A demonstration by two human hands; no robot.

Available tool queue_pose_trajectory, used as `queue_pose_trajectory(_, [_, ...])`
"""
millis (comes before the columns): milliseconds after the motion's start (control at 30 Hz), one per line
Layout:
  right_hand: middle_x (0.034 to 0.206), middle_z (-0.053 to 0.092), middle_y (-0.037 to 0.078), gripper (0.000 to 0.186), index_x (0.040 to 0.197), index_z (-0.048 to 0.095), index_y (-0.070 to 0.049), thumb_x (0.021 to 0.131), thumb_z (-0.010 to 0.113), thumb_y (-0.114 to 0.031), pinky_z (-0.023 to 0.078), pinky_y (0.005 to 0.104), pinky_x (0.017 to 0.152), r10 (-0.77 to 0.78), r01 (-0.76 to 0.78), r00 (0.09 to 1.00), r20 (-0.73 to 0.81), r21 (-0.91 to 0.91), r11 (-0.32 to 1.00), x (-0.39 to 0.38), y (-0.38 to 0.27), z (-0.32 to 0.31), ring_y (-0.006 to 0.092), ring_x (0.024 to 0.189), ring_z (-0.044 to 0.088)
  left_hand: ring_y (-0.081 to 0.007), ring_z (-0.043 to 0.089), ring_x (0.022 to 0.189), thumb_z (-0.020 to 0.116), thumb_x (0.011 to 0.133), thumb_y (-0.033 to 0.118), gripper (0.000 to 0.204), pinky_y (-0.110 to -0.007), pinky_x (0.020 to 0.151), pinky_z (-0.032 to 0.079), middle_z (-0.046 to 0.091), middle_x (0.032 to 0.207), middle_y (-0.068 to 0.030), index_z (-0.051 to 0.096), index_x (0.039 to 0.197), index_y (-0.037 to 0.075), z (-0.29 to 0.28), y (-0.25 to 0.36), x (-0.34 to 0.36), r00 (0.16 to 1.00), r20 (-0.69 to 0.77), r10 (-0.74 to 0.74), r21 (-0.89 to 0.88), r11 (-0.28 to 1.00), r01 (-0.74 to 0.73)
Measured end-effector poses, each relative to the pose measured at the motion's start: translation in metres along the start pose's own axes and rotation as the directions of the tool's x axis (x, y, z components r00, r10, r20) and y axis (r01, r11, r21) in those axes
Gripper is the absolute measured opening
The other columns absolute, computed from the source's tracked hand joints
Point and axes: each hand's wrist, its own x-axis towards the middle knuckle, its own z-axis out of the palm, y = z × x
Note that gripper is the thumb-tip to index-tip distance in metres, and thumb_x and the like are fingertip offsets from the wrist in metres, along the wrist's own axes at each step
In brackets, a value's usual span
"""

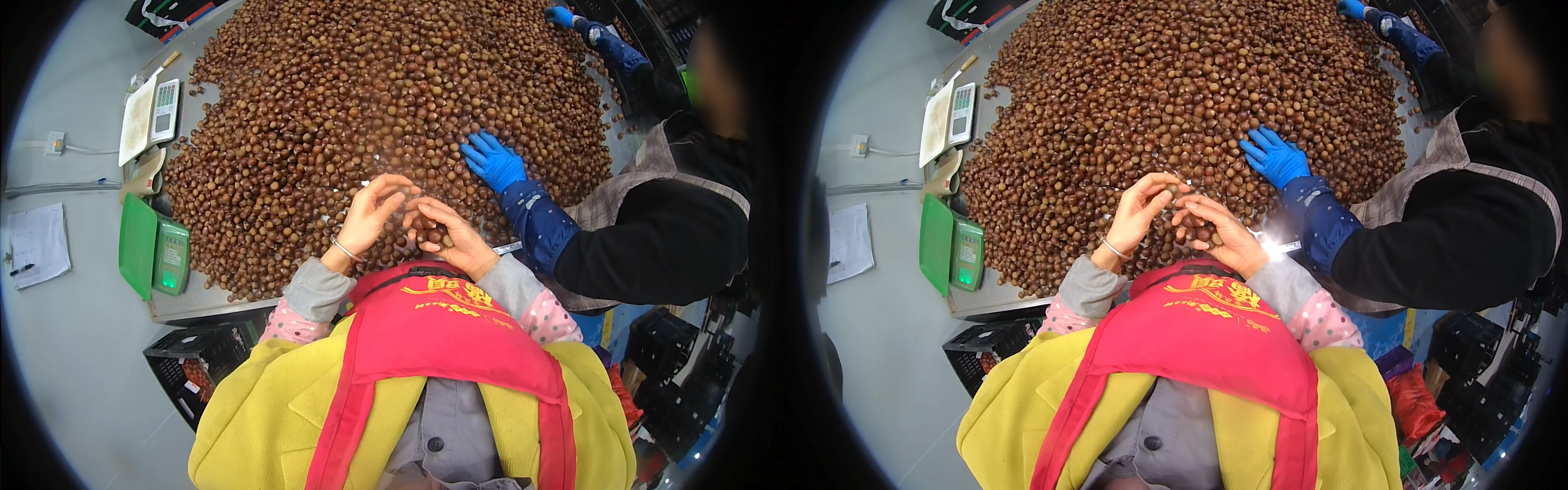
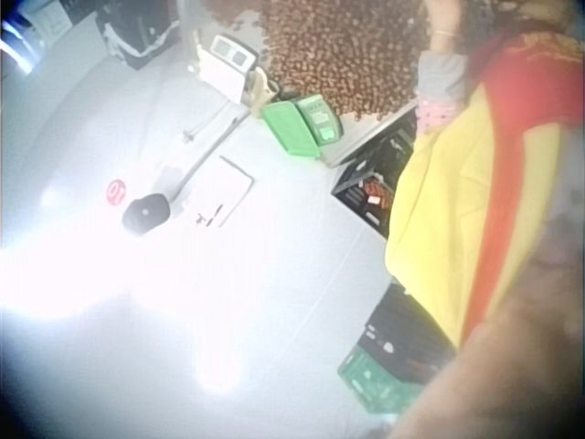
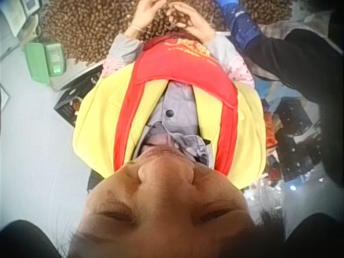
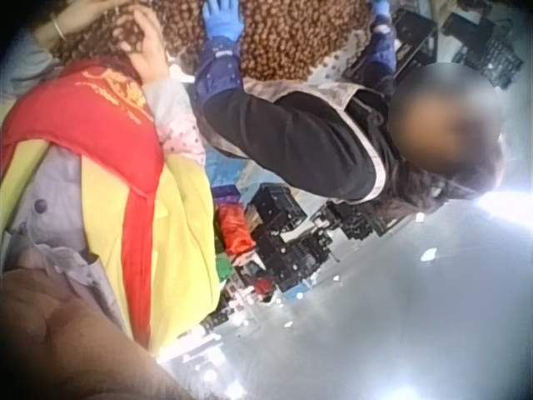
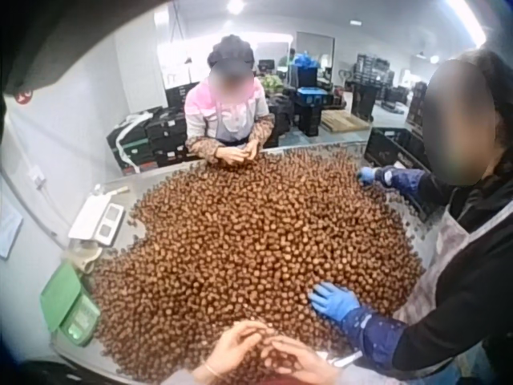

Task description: The person sorts a large pile of chestnuts on a metal table by hand, picking up individual nuts and moving them across the surface. Another worker wearing blue gloves also sorts chestnuts nearby. The camera wearer repeatedly picks, inspects, and places chestnuts without using tools.

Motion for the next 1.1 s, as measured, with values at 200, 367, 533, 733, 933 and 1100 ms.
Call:
queue_pose_trajectory(200, [0.102,0.072,0.002,0.022,0.123,0.063,-0.013,0.108,0.061,-0.029,0.045,0.0223,0.061,-0.003,0.002,0.998,-0.056,-0.023,1.0,0.001,-0.001,0.004,0.0133,0.086,0.07,-0.0193,0.067,0.115,0.059,0.105,0.006,0.024,-0.035,0.1,0.054,0.07,0.127,-0.0104,0.066,0.128,0.001,0.008,0.005,-0.002,0.999,0.004,0.046,0.38,0.924,-0.044])
queue_pose_trajectory(367, [0.1,0.073,0.002,0.021,0.12,0.065,-0.013,0.108,0.061,-0.03,0.046,0.0219,0.062,0.015,-0.017,0.998,-0.067,-0.025,1.0,-0.001,0.001,0.001,0.0131,0.084,0.07,-0.0141,0.067,0.073,0.059,0.103,0.005,0.022,-0.032,0.067,0.055,0.072,0.09,-0.0096,0.068,0.122,0.001,0.018,0.009,-0.004,0.99,0.012,0.141,0.585,0.802,-0.121])
queue_pose_trajectory(533, [0.098,0.074,0.004,0.022,0.118,0.066,-0.011,0.109,0.06,-0.031,0.044,0.0223,0.058,0.067,-0.063,0.993,-0.101,0.04,0.997,0.004,0.007,-0.007,0.014,0.083,0.07,-0.0179,0.068,0.064,0.06,0.102,0.005,0.017,-0.034,0.062,0.054,0.066,0.072,-0.0091,0.069,0.116,0.003,0.025,0.014,-0.006,0.994,-0.024,0.105,0.573,0.816,-0.072])
queue_pose_trajectory(733, [0.095,0.071,0.004,0.025,0.115,0.065,-0.009,0.109,0.06,-0.033,0.041,0.0211,0.055,0.081,-0.078,0.981,-0.178,0.024,0.997,0.006,0.013,-0.012,0.0146,0.085,0.07,-0.018,0.069,0.063,0.061,0.102,0.005,0.02,-0.033,0.06,0.054,0.071,0.08,-0.0122,0.069,0.119,0.0,0.024,0.013,-0.008,0.996,-0.019,0.087,0.544,0.837,-0.062])
queue_pose_trajectory(933, [0.093,0.071,0.007,0.027,0.112,0.064,-0.008,0.108,0.058,-0.034,0.043,0.022,0.057,0.086,-0.08,0.972,-0.218,0.037,0.996,0.005,0.019,-0.011,0.0141,0.082,0.068,-0.0183,0.07,0.063,0.062,0.102,0.004,0.022,-0.032,0.058,0.055,0.072,0.09,-0.0141,0.069,0.122,-0.002,0.03,0.005,-0.015,0.988,-0.028,0.152,0.539,0.835,-0.113])
queue_pose_trajectory(1100, [0.089,0.07,0.01,0.027,0.11,0.063,-0.008,0.108,0.059,-0.035,0.045,0.0232,0.055,0.13,-0.113,0.976,-0.175,0.1,0.988,0.004,0.023,-0.018,0.0138,0.072,0.063,-0.018,0.067,0.059,0.065,0.1,0.004,0.016,-0.033,0.054,0.053,0.069,0.087,-0.0129,0.068,0.115,-0.001,0.036,-0.002,-0.022,0.979,-0.046,0.2,0.548,0.825,-0.142])
